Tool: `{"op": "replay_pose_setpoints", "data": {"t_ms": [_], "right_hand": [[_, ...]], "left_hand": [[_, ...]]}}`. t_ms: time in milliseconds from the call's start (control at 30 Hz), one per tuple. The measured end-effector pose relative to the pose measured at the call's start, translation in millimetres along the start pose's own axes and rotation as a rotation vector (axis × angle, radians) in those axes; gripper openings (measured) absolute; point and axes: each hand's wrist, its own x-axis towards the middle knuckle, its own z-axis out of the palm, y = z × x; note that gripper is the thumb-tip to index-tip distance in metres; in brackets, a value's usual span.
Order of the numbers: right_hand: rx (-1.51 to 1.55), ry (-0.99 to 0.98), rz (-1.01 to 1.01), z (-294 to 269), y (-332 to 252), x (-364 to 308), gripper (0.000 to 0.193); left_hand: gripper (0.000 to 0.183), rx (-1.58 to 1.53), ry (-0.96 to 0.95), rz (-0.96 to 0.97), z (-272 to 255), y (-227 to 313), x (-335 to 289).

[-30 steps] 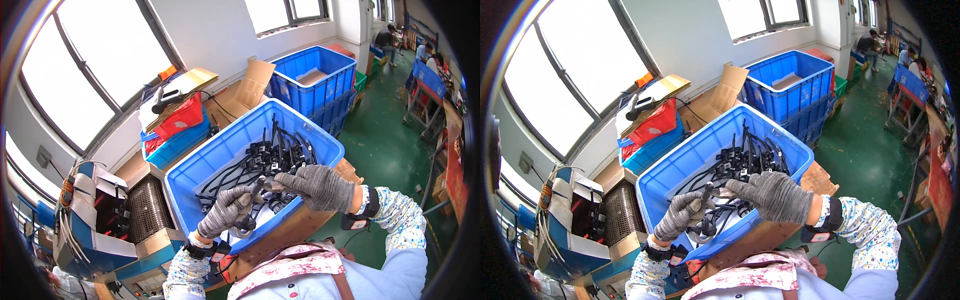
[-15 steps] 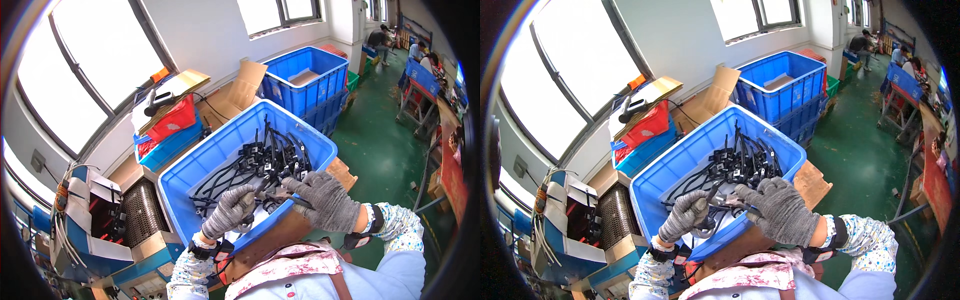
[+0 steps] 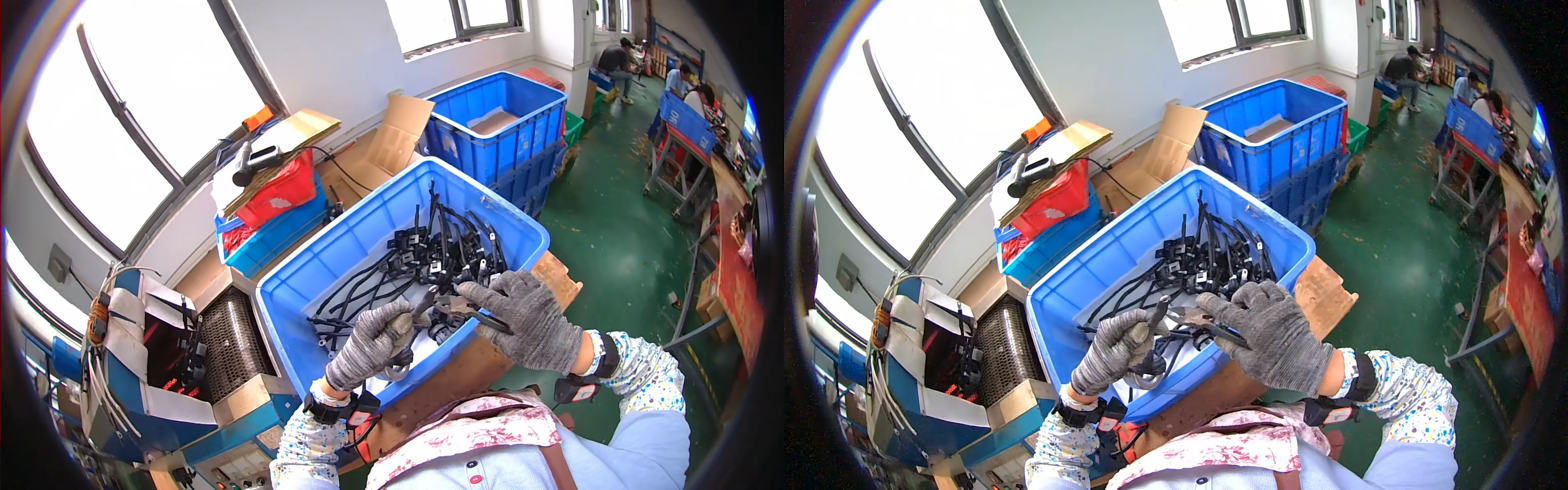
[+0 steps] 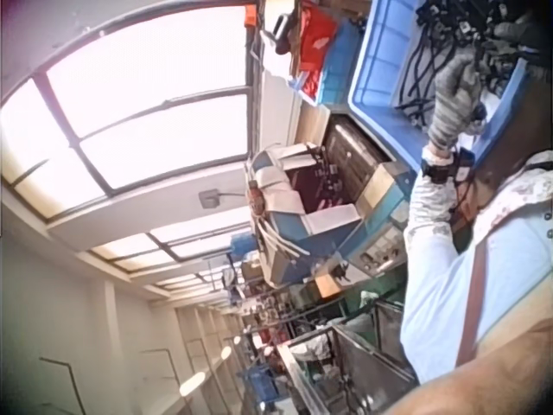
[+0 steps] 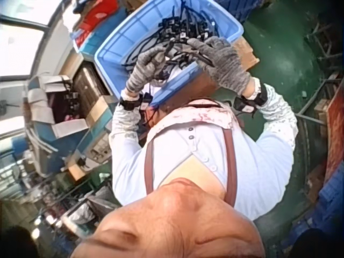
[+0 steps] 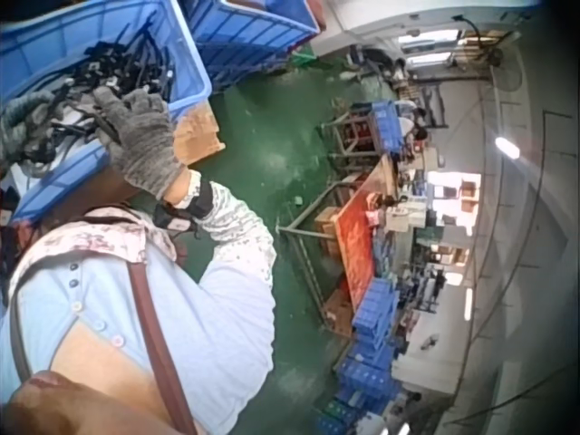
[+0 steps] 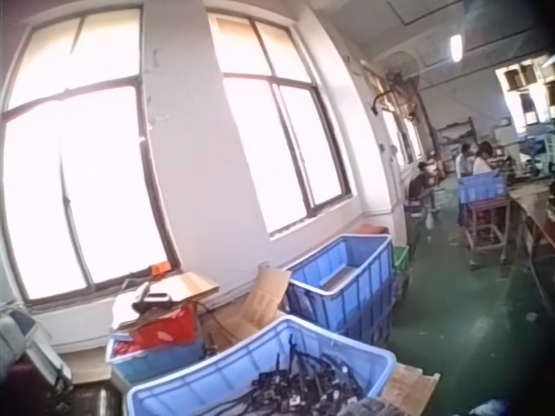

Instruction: The recorder uses a heat gun to process or shrink wrap components of mechanical assemblies and organizes them in a bin.

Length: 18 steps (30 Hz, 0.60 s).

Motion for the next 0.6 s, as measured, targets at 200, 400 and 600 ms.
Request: {"op": "replay_pose_setpoints", "data": {"t_ms": [200, 400, 600], "right_hand": [[0.035, 0.041, 0.005, 7.7, -2.2, -4.1, 0.052], [0.041, 0.077, 0.015, 9.6, -5.9, -1.1, 0.049], [0.044, 0.102, -0.016, 9.8, -7.6, 0.4, 0.049]], "left_hand": [[0.025, 0.071, 0.072, 0.058, -0.4, -8.9, -4.1], [0.029, 0.145, 0.017, 0.071, -1.7, -2.8, -2.9], [0.026, 0.183, 0.016, 0.095, -2.9, -9.0, -0.5]]}}
